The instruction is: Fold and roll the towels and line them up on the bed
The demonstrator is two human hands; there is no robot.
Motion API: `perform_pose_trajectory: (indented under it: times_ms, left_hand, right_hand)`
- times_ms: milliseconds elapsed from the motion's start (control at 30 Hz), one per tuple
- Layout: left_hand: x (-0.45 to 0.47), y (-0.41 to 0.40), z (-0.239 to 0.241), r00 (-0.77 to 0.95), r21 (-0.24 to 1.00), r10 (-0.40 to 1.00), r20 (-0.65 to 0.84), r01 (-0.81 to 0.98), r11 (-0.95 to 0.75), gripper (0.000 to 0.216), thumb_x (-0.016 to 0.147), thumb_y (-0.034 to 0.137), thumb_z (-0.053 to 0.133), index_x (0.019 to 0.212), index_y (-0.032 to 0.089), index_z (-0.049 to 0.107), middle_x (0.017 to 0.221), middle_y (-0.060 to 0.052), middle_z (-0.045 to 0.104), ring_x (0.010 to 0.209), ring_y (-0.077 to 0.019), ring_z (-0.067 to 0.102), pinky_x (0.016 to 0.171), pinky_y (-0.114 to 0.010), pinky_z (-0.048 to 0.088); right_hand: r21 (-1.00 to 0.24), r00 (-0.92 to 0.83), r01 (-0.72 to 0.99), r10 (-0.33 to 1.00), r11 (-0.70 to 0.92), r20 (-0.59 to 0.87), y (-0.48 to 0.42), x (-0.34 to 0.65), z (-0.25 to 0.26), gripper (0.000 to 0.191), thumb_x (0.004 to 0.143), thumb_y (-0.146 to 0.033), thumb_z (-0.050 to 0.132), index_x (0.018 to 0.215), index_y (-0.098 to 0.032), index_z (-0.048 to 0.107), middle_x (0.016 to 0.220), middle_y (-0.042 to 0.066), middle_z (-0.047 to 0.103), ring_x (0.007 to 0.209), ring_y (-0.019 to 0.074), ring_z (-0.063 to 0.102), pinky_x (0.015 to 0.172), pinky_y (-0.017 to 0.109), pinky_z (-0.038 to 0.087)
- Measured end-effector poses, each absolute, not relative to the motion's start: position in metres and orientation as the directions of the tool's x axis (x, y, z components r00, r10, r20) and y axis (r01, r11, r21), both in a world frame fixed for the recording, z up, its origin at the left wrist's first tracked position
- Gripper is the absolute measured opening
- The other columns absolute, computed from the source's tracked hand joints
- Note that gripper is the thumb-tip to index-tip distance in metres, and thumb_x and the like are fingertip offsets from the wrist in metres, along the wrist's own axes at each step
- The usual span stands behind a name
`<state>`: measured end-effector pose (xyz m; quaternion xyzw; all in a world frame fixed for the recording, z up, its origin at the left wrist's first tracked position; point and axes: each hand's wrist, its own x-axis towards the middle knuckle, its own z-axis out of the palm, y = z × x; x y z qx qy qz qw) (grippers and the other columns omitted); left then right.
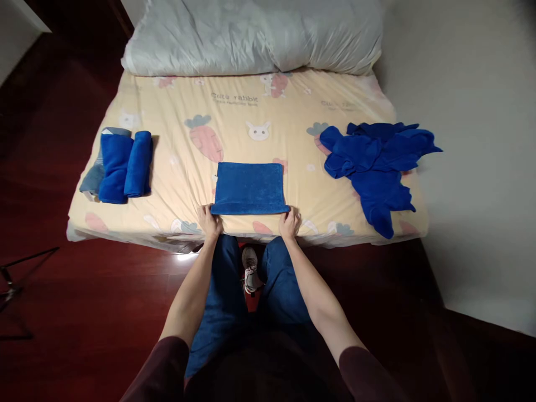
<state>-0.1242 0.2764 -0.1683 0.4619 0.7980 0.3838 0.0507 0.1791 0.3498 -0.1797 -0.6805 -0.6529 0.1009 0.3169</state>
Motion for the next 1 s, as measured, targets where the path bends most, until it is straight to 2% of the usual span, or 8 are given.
perform_pose_trajectory:
  times_ms: [100,167,267,467,667,1000]
  left_hand:
    - [-0.1244,0.2766,-0.1700,-0.614,0.672,0.745,0.260,0.669,0.317,0.022,0.097,0.027,0.047,0.108,0.018,0.064,0.108,-0.016,0.058,0.114,-0.0339,0.055,0.104,-0.051,0.046]
    - [-0.1246,0.2770,-0.1708,-0.631,0.681,0.733,0.254,0.655,0.328,0.025,0.102,0.035,0.042,0.102,0.019,0.062,0.108,-0.016,0.058,0.114,-0.0338,0.055,0.104,-0.052,0.044]
    - [-0.1238,0.2778,-0.1707,-0.621,0.679,0.735,0.273,0.666,0.310,0.030,0.105,0.040,0.039,0.099,0.020,0.060,0.107,-0.016,0.058,0.114,-0.0335,0.054,0.105,-0.053,0.043]
    - [-0.1200,0.2786,-0.1689,-0.623,0.649,0.713,0.322,0.693,0.313,0.032,0.106,0.041,0.038,0.094,0.020,0.060,0.102,-0.015,0.058,0.110,-0.0330,0.056,0.103,-0.054,0.044]
    - [-0.1186,0.2797,-0.1686,-0.652,0.677,0.705,0.279,0.654,0.337,0.028,0.103,0.037,0.043,0.092,0.019,0.060,0.104,-0.018,0.058,0.115,-0.0357,0.055,0.106,-0.059,0.040]
    - [-0.1191,0.2779,-0.1690,-0.626,0.624,0.722,0.295,0.699,0.350,0.020,0.100,0.029,0.044,0.084,0.021,0.054,0.101,-0.016,0.056,0.113,-0.0355,0.053,0.105,-0.058,0.039]
  right_hand:
    - [-0.515,0.130,0.857,0.952,0.033,0.277,0.3499,0.1783,-0.1805,0.030,0.104,-0.031,0.041,0.099,-0.016,0.068,0.091,0.016,0.077,0.088,0.0293,0.070,0.098,0.045,0.047]
    - [-0.505,0.129,0.862,0.948,0.038,0.292,0.3501,0.1775,-0.1803,0.034,0.106,-0.034,0.040,0.093,-0.017,0.066,0.088,0.015,0.076,0.085,0.0288,0.070,0.096,0.044,0.046]
    - [-0.511,0.126,0.858,0.941,0.056,0.314,0.3507,0.1766,-0.1795,0.039,0.109,-0.038,0.037,0.094,-0.018,0.066,0.087,0.014,0.076,0.082,0.0273,0.069,0.091,0.041,0.046]
    - [-0.518,0.137,0.854,0.935,0.056,0.327,0.3513,0.1766,-0.1777,0.044,0.110,-0.043,0.035,0.100,-0.017,0.068,0.089,0.014,0.077,0.084,0.0256,0.070,0.090,0.038,0.044]
    - [-0.533,0.153,0.845,0.933,0.049,0.327,0.3511,0.1761,-0.1781,0.044,0.111,-0.045,0.036,0.098,-0.018,0.068,0.086,0.012,0.077,0.082,0.0240,0.070,0.092,0.038,0.044]
    - [-0.572,0.223,0.820,0.918,0.005,0.328,0.3530,0.1721,-0.1728,0.043,0.107,-0.047,0.044,0.083,-0.020,0.068,0.077,0.009,0.072,0.075,0.0215,0.065,0.089,0.036,0.044]
